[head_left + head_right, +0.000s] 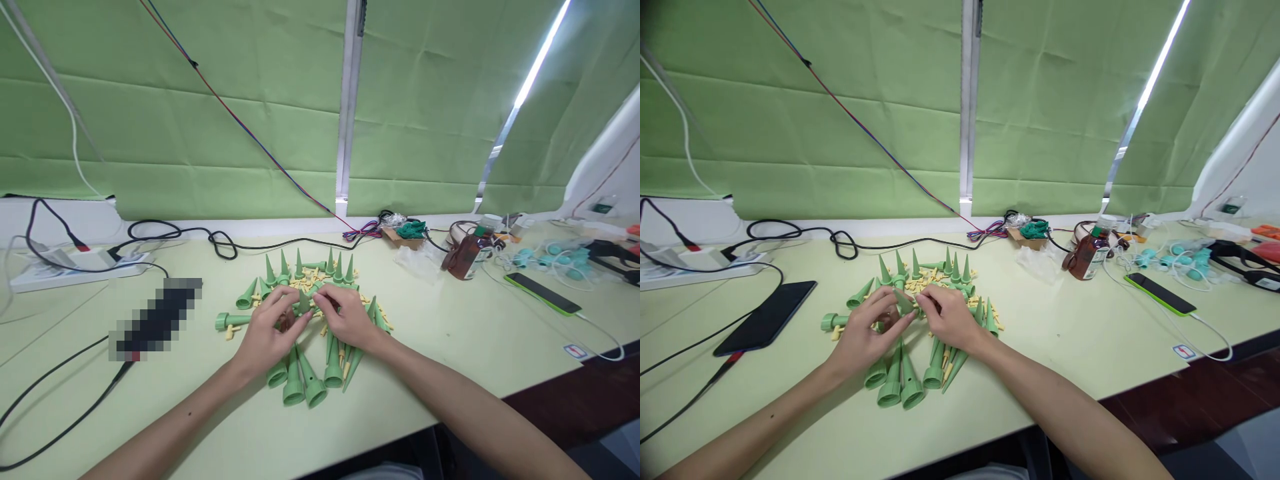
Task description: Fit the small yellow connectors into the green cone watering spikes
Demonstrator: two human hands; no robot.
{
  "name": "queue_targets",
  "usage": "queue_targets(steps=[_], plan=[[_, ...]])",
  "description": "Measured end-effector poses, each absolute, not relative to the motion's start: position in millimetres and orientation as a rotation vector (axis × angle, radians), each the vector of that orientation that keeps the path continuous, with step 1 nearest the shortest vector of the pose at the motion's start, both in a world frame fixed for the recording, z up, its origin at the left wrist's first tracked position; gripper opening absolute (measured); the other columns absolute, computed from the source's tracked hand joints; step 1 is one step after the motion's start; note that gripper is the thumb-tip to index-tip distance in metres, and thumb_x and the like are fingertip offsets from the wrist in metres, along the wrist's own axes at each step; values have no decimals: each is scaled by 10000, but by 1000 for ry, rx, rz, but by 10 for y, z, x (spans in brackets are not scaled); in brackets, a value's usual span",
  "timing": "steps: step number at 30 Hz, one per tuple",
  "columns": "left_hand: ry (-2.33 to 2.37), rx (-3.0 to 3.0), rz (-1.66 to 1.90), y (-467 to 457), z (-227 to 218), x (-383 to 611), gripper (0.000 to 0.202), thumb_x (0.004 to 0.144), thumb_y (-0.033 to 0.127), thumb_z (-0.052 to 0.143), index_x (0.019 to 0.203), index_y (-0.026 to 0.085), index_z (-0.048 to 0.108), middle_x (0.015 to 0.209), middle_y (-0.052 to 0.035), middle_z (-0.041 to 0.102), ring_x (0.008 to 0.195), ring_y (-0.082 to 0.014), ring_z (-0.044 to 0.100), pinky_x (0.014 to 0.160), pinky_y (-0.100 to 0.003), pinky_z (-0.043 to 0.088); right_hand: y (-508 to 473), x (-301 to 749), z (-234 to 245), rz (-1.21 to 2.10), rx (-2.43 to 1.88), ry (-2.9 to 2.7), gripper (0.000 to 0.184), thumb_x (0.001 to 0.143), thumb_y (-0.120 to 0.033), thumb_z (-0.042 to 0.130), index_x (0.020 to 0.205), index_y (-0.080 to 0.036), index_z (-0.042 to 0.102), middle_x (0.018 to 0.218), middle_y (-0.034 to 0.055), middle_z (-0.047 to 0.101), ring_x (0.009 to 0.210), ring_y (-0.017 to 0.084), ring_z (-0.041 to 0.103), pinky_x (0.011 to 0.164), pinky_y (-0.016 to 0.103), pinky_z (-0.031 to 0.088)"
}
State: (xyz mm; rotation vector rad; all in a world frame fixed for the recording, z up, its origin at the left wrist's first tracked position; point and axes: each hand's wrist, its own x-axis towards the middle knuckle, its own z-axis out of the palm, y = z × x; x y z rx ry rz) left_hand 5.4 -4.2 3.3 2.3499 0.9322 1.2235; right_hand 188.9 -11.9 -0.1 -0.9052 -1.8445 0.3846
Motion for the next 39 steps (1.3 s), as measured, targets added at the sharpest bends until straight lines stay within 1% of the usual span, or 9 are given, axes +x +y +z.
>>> queue_targets(steps=[4,8,13,20,23,29,34,39], plan=[[896,2430,1234,-47,16,45,137,903,214,550,1027,218,609,1076,-36,527,523,-33,431,516,-216,434,-118,1885,-9,388,-912,-1849,272,979,-276,430,742,-185,527,651,-18,501,576,109,430,569,242,336],[875,2479,1213,-48,5,42,172,912,193,526,1059,235,604,1092,-36,524,503,-24,420,515,-216,431,-115,1884,-20,395,-921,-1854,280,977,-281,434,729,-184,521,637,-21,492,568,108,426,566,243,333],[866,2456,1198,-54,0,49,177,914,183,515,1065,229,595,1095,-42,524,510,-28,410,509,-215,428,-110,1884,-28,411,-932,-1852,282,976,-292,440,728,-185,519,613,-31,469,547,102,410,548,239,324],[846,2447,1225,-47,-8,56,187,904,154,517,1062,226,586,1095,-49,517,593,-53,493,514,-208,438,-116,1875,-21,442,-933,-1857,277,980,-309,441,747,-183,524,612,-37,467,545,95,410,547,230,324],[849,2443,1254,-57,-1,58,189,904,147,514,1058,226,588,1093,-54,520,611,-60,506,514,-207,441,-118,1872,-12,430,-945,-1862,305,983,-321,434,714,-188,486,600,-43,439,540,93,389,545,232,313],[834,2525,1254,-50,-12,34,223,884,121,519,1067,225,594,1090,-62,532,567,-50,461,500,-211,435,-116,1867,-14,402,-971,-1895,365,990,-330,407,651,-201,371,571,-50,380,518,95,349,531,248,282],[789,2627,1272,-20,-45,-7,319,858,64,507,1113,237,589,1094,-66,527,619,-62,506,498,-193,443,-106,1869,-30,395,-956,-1900,374,992,-316,387,638,-206,340,564,-48,369,507,99,345,528,255,280],[811,2669,1288,-28,-38,1,331,868,72,503,1142,241,579,1133,-79,511,722,-96,556,561,-211,490,-112,1876,-28,397,-956,-1877,372,994,-320,381,644,-206,324,569,-46,355,515,102,331,529,256,273]])
